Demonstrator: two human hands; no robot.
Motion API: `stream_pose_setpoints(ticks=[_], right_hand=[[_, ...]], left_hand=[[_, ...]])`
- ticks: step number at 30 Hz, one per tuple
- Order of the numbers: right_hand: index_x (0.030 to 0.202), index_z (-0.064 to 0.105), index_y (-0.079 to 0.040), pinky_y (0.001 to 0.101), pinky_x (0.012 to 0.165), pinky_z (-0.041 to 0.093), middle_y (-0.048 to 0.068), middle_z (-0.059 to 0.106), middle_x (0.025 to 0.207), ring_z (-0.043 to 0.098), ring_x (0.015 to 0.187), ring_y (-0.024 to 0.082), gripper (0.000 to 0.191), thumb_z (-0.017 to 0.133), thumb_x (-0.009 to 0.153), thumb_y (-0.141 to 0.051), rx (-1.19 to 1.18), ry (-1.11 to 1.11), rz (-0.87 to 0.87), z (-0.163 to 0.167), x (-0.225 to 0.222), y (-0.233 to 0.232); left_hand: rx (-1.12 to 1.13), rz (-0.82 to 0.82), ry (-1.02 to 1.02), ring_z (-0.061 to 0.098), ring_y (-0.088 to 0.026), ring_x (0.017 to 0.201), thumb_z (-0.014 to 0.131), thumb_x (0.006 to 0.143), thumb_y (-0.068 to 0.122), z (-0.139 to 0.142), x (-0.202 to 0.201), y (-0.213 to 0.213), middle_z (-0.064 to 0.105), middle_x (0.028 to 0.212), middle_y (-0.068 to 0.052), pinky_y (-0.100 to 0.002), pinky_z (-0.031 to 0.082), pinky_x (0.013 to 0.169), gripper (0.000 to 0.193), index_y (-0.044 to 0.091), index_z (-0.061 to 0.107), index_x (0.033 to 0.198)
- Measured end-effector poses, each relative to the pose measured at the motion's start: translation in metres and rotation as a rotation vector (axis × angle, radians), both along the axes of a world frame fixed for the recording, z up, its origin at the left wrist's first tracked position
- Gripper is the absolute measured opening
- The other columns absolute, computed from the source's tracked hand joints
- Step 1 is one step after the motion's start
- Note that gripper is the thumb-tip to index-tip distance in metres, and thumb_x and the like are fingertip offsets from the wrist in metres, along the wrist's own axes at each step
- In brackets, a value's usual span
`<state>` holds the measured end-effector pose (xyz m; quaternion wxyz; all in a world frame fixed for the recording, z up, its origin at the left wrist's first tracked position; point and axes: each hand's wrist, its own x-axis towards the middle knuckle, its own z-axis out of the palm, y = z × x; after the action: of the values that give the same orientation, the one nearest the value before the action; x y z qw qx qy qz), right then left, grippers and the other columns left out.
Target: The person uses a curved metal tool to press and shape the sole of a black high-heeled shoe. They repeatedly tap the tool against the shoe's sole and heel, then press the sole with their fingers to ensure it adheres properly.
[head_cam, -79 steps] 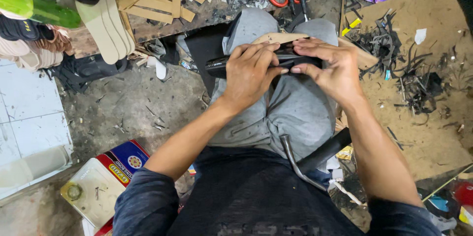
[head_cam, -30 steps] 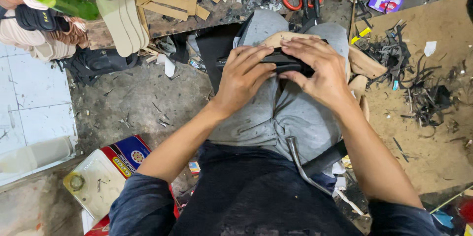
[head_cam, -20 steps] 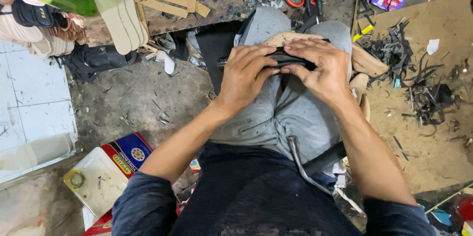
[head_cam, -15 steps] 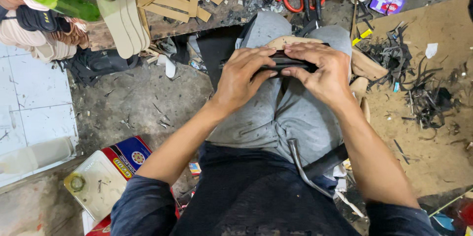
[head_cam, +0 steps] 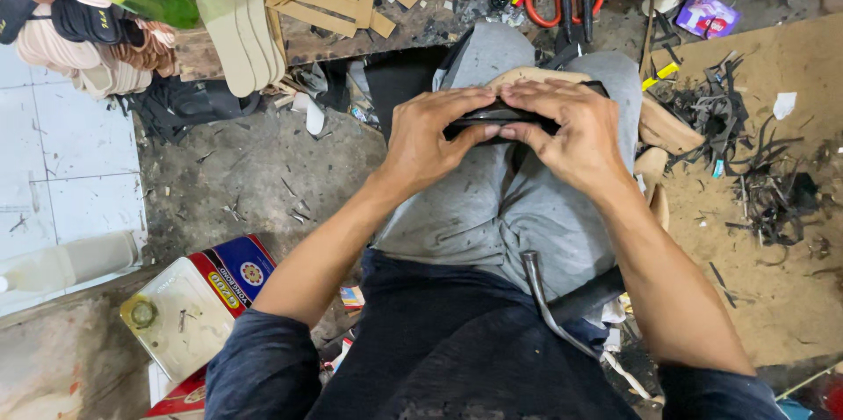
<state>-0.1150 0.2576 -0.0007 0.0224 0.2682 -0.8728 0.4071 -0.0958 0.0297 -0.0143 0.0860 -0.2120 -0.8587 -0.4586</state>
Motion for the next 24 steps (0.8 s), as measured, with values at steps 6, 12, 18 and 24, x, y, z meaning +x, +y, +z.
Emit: stream_pose_setpoints(ticks=[6, 12, 18, 24], right_hand=[[0.124, 0.073, -0.005, 0.0403, 0.108, 0.051, 0.012, 0.073, 0.126, 0.068, 0.124, 0.029, 0.046, 0.083, 0.082, -0.017, 0.034, 0.031, 0.067, 0.007, 0.001, 0.005], [0.128, 0.07, -0.004, 0.04, 0.101, 0.051, 0.016, 0.071, 0.126, 0.066, 0.119, 0.032, 0.051, 0.083, 0.081, -0.02, 0.102, -0.053, 0.085, 0.015, -0.008, 0.015], [0.13, 0.069, -0.004, 0.0424, 0.115, 0.048, 0.015, 0.07, 0.132, 0.064, 0.131, 0.034, 0.047, 0.08, 0.087, -0.02, 0.062, 0.005, 0.114, 0.005, -0.009, 0.032], [0.135, 0.067, -0.008, 0.0435, 0.108, 0.047, 0.019, 0.065, 0.139, 0.062, 0.128, 0.037, 0.064, 0.087, 0.077, -0.023, 0.166, -0.051, 0.12, 0.001, -0.026, 0.035]], left_hand=[[0.04, -0.051, -0.125, 0.072, -0.03, 0.116, 0.076, 0.094, 0.018, 0.007, -0.003, -0.011, 0.074, 0.124, -0.012, -0.037, 0.056, 0.099, 0.03, 0.008, 0.073, 0.123], [0.032, -0.088, -0.061, 0.069, -0.035, 0.114, 0.074, 0.093, 0.015, 0.011, -0.002, -0.016, 0.072, 0.126, -0.017, -0.041, 0.053, 0.098, 0.036, 0.004, 0.069, 0.127], [0.213, -0.048, -0.222, 0.073, -0.026, 0.11, 0.067, 0.101, 0.013, -0.01, 0.001, -0.027, 0.074, 0.121, -0.016, -0.033, 0.055, 0.098, 0.028, 0.005, 0.069, 0.128], [0.348, -0.19, -0.31, 0.067, -0.018, 0.112, 0.067, 0.104, 0.011, -0.046, -0.026, -0.043, 0.072, 0.124, -0.012, -0.03, 0.052, 0.1, 0.031, 0.002, 0.065, 0.133]])
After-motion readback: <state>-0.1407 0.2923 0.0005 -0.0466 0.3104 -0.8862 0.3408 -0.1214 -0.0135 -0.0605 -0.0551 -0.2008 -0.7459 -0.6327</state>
